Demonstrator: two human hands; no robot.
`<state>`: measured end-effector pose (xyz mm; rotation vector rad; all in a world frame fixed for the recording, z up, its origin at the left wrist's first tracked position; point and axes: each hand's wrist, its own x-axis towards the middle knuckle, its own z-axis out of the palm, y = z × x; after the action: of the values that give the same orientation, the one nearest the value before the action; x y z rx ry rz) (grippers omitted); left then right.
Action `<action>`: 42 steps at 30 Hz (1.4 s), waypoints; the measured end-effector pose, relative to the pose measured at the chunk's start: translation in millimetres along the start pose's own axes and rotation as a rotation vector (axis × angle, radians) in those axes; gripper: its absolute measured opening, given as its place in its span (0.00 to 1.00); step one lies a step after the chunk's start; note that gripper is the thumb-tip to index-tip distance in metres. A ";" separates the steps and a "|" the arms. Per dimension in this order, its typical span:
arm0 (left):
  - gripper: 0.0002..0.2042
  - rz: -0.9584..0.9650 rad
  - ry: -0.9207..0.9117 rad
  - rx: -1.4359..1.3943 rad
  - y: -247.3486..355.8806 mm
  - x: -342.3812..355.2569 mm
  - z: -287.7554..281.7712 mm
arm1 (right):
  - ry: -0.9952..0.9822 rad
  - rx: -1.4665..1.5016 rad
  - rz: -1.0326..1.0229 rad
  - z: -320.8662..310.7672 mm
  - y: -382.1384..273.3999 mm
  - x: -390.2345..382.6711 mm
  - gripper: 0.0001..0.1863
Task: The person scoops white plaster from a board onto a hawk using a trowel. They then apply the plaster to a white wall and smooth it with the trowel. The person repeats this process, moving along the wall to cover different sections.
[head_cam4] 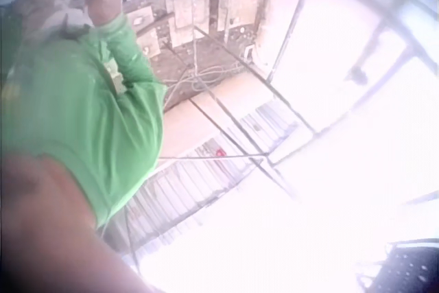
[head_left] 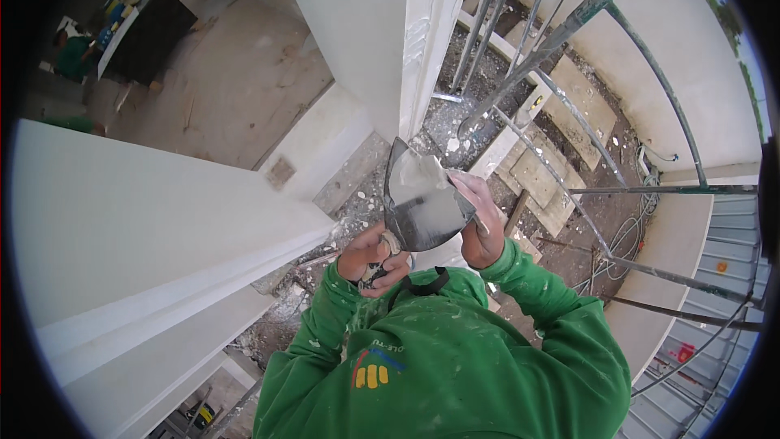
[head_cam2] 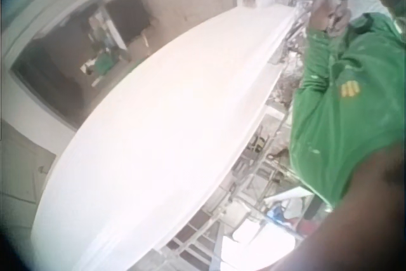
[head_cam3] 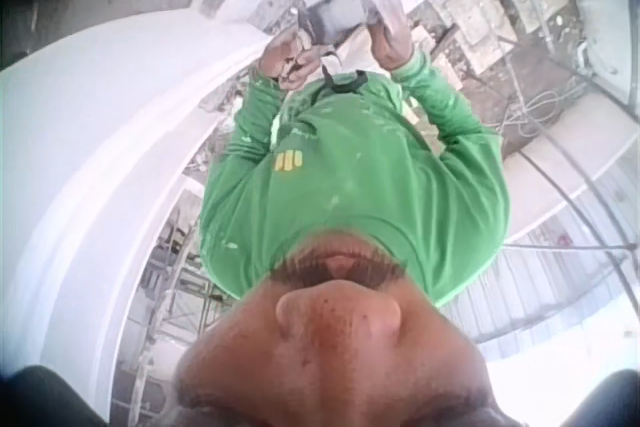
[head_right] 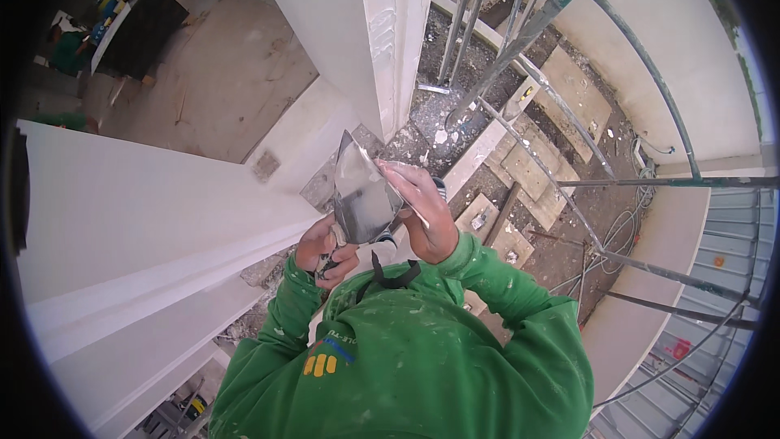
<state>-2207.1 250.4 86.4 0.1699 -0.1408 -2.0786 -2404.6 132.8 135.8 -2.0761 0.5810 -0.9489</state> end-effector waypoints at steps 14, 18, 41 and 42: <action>0.37 0.958 0.272 2.310 23.4 35.8 18.0 | 0.230 1.425 1.097 -29.4 -45.3 5.7 0.16; 0.31 0.935 0.327 2.455 30.8 25.7 -19.5 | 0.171 1.196 0.967 -59.3 -48.2 24.3 0.16; 0.30 0.514 0.483 0.339 -19.4 39.2 40.2 | 0.427 1.013 1.148 -3.4 302.9 69.1 0.10; 0.29 0.526 0.558 0.304 -25.0 41.6 40.6 | 0.460 1.046 1.156 16.6 318.8 71.9 0.10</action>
<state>-2256.0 227.6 119.4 0.7995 -0.1392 -1.4161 -2374.5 -99.0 -93.2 -0.4019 1.0383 -0.7149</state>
